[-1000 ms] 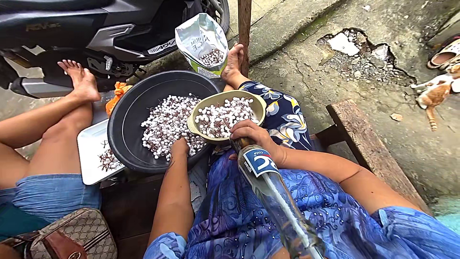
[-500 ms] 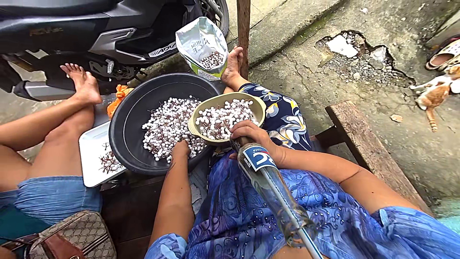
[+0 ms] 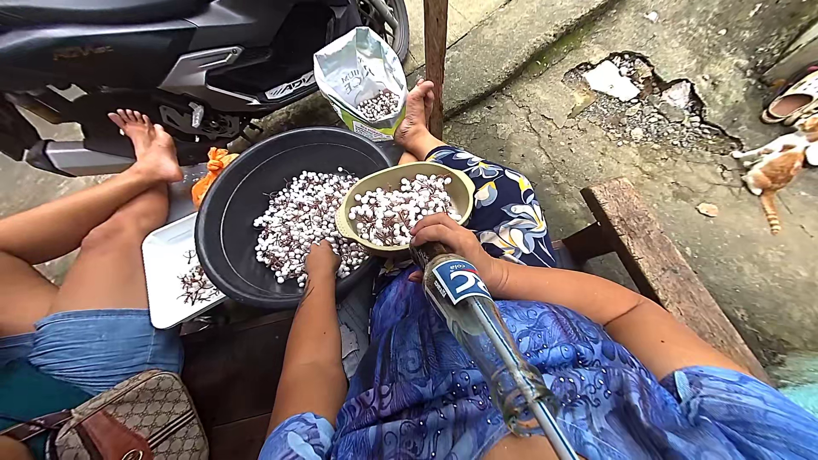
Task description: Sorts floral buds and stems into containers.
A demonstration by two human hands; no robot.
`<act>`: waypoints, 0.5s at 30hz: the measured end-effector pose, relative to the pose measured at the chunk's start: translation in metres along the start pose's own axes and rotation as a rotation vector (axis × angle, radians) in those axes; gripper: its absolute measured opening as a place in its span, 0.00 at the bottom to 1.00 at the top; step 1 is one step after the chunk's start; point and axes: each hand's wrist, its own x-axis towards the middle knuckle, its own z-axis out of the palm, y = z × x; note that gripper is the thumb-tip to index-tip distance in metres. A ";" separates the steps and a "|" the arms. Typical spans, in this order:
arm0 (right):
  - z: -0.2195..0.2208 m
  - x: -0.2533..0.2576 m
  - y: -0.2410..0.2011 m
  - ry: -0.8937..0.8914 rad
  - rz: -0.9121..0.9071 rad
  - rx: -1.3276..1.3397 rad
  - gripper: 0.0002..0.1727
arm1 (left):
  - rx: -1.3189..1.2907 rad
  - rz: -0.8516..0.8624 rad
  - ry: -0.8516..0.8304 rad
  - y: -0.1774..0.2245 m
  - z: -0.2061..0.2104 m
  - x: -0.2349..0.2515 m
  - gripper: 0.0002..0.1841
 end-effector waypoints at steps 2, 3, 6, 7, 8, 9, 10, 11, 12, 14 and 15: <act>0.000 -0.001 0.001 -0.007 0.003 -0.002 0.23 | -0.053 0.005 0.052 0.001 -0.002 -0.001 0.25; 0.000 -0.001 0.001 -0.013 0.003 0.000 0.23 | -0.079 0.006 0.076 0.003 -0.004 -0.003 0.25; -0.001 -0.001 0.001 -0.022 0.003 -0.001 0.23 | -0.150 -0.008 0.121 0.005 -0.007 -0.005 0.23; -0.001 -0.001 0.000 -0.028 0.007 -0.003 0.23 | -0.167 -0.012 0.133 0.006 -0.008 -0.005 0.23; -0.002 0.000 0.000 -0.033 0.011 -0.005 0.22 | -0.183 -0.015 0.146 0.006 -0.009 -0.006 0.22; -0.001 -0.001 0.000 -0.032 0.009 -0.006 0.22 | -0.195 -0.016 0.162 0.006 -0.009 -0.006 0.22; -0.001 -0.001 0.001 -0.029 0.009 -0.005 0.22 | -0.204 -0.016 0.175 0.006 -0.009 -0.007 0.22; 0.000 -0.002 0.002 -0.023 0.011 -0.003 0.22 | -0.211 -0.013 0.184 0.005 -0.010 -0.007 0.22; 0.000 -0.003 0.002 -0.021 0.016 -0.002 0.22 | -0.214 -0.012 0.192 0.005 -0.010 -0.007 0.22; 0.001 -0.003 0.002 -0.018 0.025 -0.003 0.22 | -0.224 -0.013 0.199 0.005 -0.009 -0.007 0.22; 0.001 -0.003 0.002 -0.018 0.028 -0.001 0.22 | -0.223 -0.015 0.199 0.005 -0.009 -0.006 0.22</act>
